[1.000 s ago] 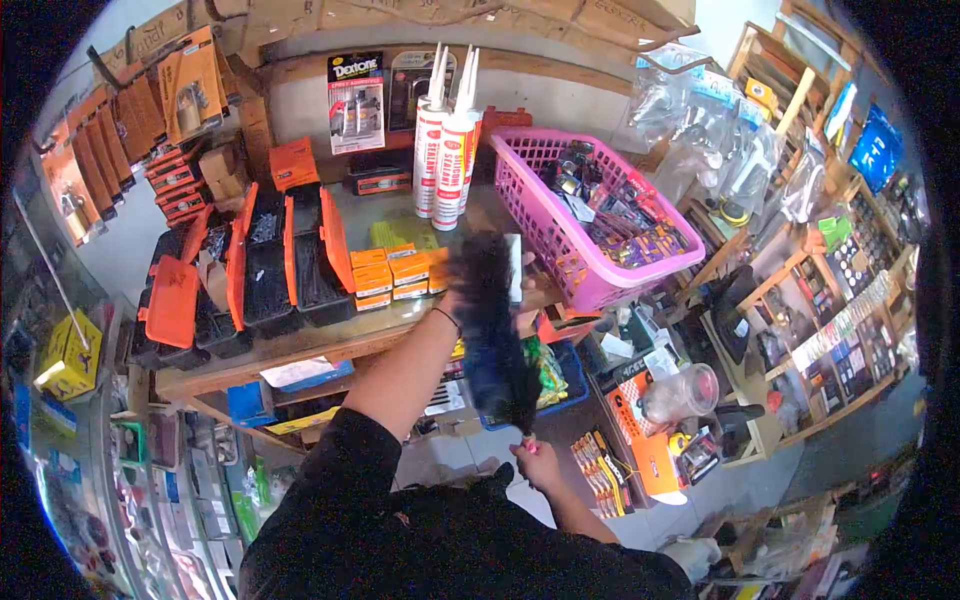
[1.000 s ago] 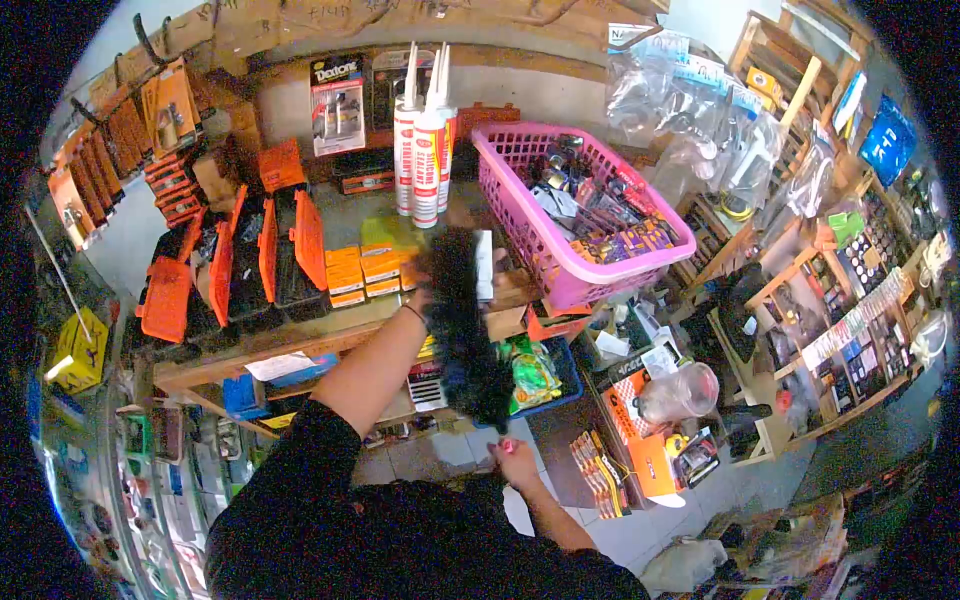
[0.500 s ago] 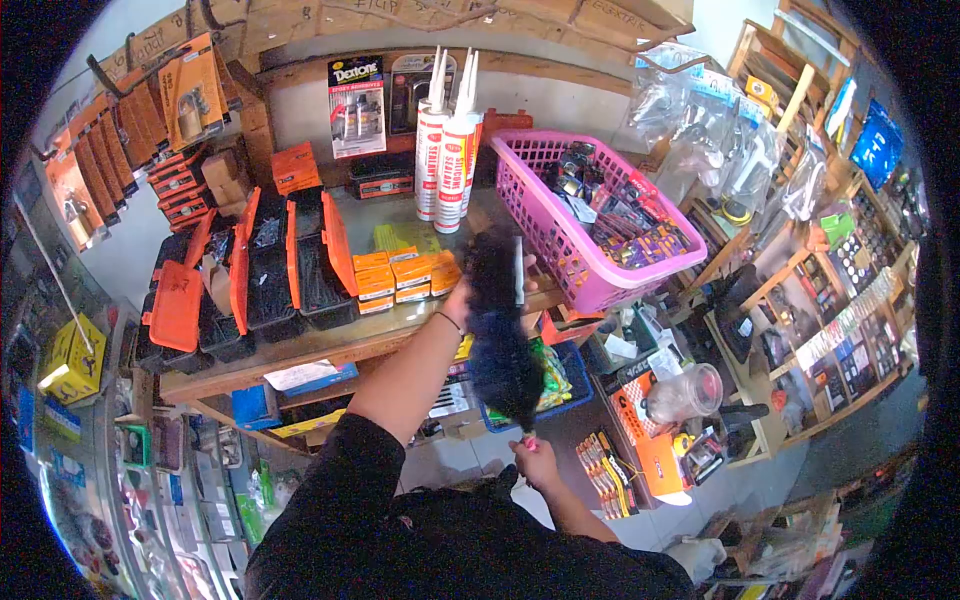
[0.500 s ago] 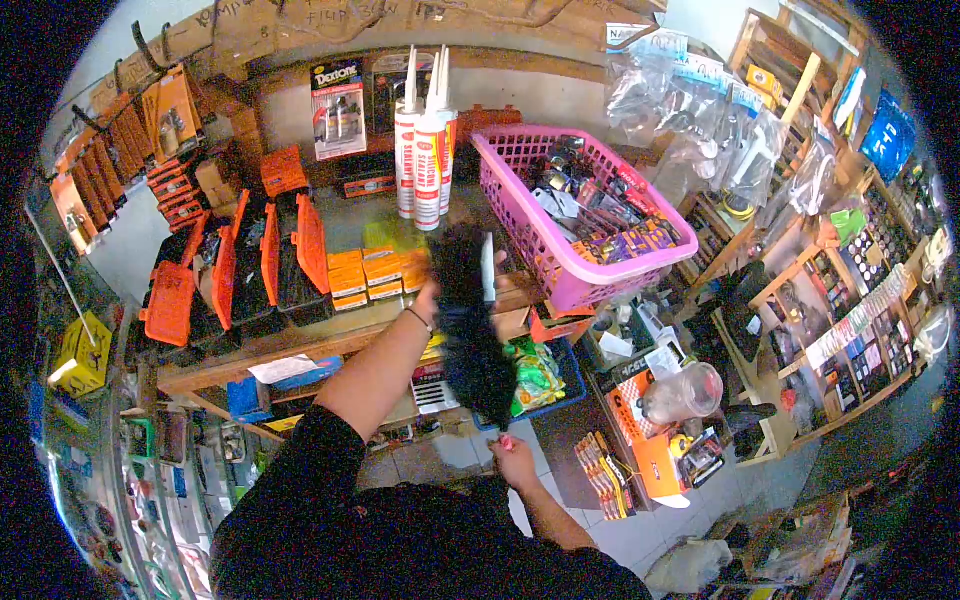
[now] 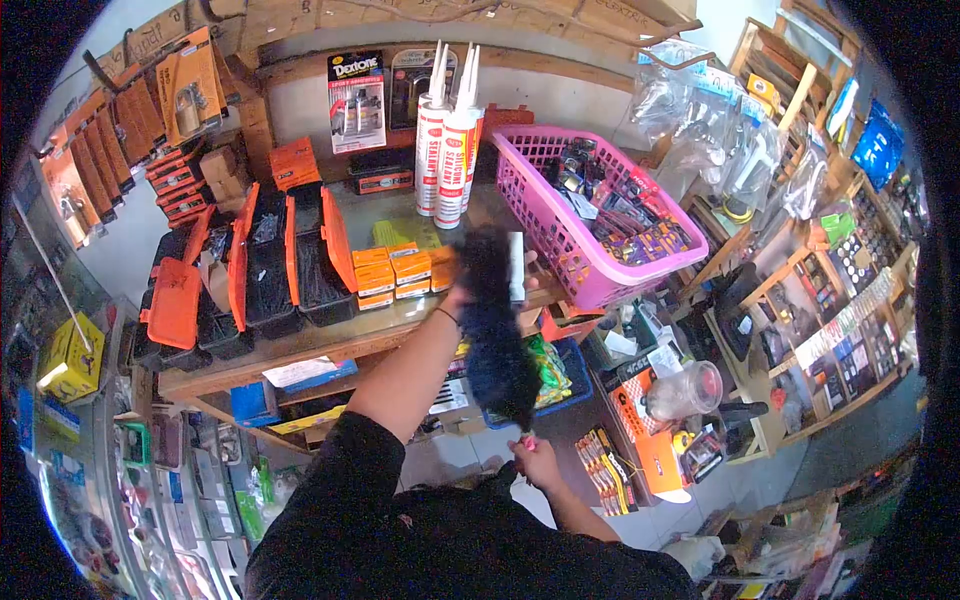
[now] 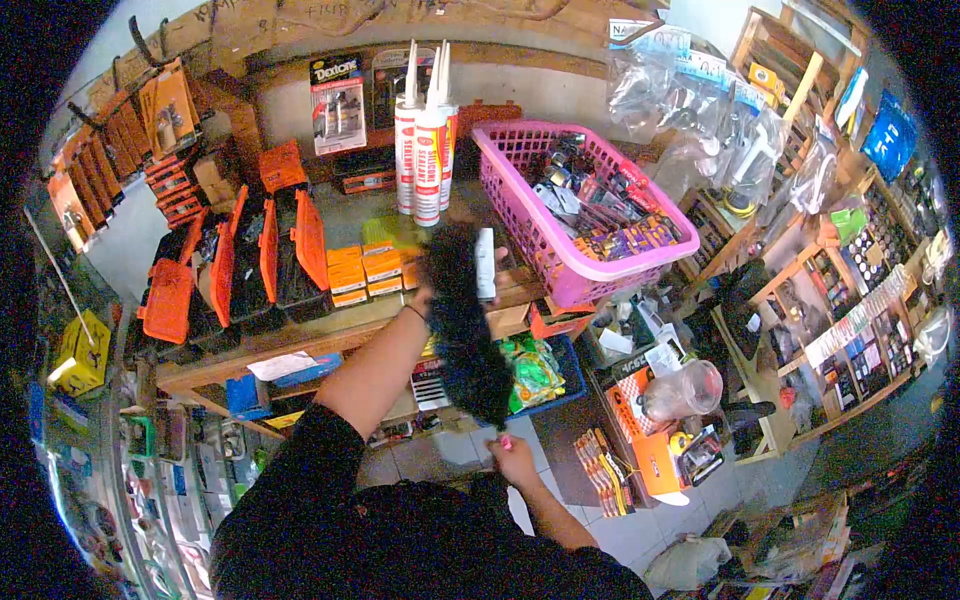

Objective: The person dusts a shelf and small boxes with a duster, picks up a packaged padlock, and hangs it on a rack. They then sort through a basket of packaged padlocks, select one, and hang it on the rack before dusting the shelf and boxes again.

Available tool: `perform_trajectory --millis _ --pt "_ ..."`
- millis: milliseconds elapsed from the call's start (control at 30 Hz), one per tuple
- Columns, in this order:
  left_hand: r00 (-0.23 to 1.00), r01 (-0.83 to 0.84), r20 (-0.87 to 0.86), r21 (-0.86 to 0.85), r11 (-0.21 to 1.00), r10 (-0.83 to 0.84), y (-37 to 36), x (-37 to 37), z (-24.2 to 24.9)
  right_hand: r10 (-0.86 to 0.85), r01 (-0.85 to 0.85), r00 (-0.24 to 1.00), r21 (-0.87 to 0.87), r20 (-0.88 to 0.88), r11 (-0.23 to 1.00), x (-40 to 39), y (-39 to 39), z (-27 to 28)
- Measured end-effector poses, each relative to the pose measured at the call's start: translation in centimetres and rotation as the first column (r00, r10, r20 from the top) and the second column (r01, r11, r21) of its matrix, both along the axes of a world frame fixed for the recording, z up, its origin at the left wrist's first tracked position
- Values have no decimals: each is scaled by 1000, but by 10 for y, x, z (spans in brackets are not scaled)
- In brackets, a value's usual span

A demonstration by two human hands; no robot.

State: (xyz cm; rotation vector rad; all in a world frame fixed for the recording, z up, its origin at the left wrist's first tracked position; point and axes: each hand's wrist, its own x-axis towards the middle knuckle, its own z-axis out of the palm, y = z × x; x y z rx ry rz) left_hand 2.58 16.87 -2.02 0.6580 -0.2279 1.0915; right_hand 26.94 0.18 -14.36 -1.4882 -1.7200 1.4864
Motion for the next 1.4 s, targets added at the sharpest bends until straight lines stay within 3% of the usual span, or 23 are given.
perform_trajectory --millis 67,133,200,267,300,333,400,467,500,533,600,667,733,800,867,933,967,1000,1067,1167,1267,1367,1400 --pt "990 -122 -114 -452 884 79 -5 6 10 -210 170 948 -178 -239 969 1 4 -8" --pt "974 -216 -157 -448 867 161 3 7 1 -205 166 955 -189 -213 968 -1 2 -3" --pt "997 -16 -73 -66 998 11 4 1 -3 33 -32 999 -80 1 996 2 -1 7" --pt "997 -35 -75 -74 997 30 1 1 0 -90 81 992 -90 -93 993 5 6 -12" --pt "995 -87 -60 -264 961 73 -2 5 8 -209 190 961 -113 -181 975 5 7 -16" --pt "992 -129 -55 -446 886 116 -5 9 12 -208 190 962 -114 -179 975 7 6 -19" --pt "996 -83 -34 -479 874 77 2 7 6 -49 43 993 -54 -106 998 8 4 -22" --pt "1000 -24 -12 -7 1000 24 7 -1 -5 -83 78 988 -46 -129 996 8 5 -27" --pt "994 -89 -63 10 996 90 3 3 -3 -112 108 982 -38 -149 993 7 6 -26" --pt "1000 1 -4 -191 982 -1 0 4 0 -110 106 983 -38 -147 994 7 6 -26" --pt "957 -261 -233 -429 864 174 -2 10 9 -197 182 971 -112 -138 977 2 6 -21" --pt "999 -53 -11 -280 959 52 0 4 -1 -127 114 985 -111 -115 987 0 2 -8" --pt "999 -30 -22 32 999 30 6 0 -4 -88 90 994 21 -65 996 1 4 -6" --pt "992 -88 -119 -399 913 44 -5 6 10 -202 190 970 -98 -132 977 0 7 -12" --pt "997 -66 -62 -385 920 45 -7 8 17 -118 108 986 -87 -119 990 4 8 -32" --pt "996 86 18 -24 996 -86 23 -2 -24 -30 29 995 -11 -98 1000 2 4 -23" --pt "988 -104 -118 -44 994 98 13 -3 -15 -97 98 989 2 -110 995 4 7 -28" --pt "988 -104 -117 -43 994 98 5 1 -5 -162 165 979 15 -121 986 5 9 -32" --pt "962 -220 -227 -316 923 152 -7 10 14 -257 233 952 -150 -167 961 -4 3 -2" --pt "983 -123 -168 -344 931 67 -3 8 10 -157 135 978 -155 -138 979 -5 1 -1" --pt "990 -110 -108 -168 980 92 0 5 0 -172 172 983 -5 -67 985 10 16 -22" --pt "978 -160 -188 -369 916 95 -10 9 19 -131 132 991 -41 27 990 1 3 6" --pt "988 -132 -110 -213 968 110 1 5 -4 -137 138 990 -40 21 990 2 3 -1"
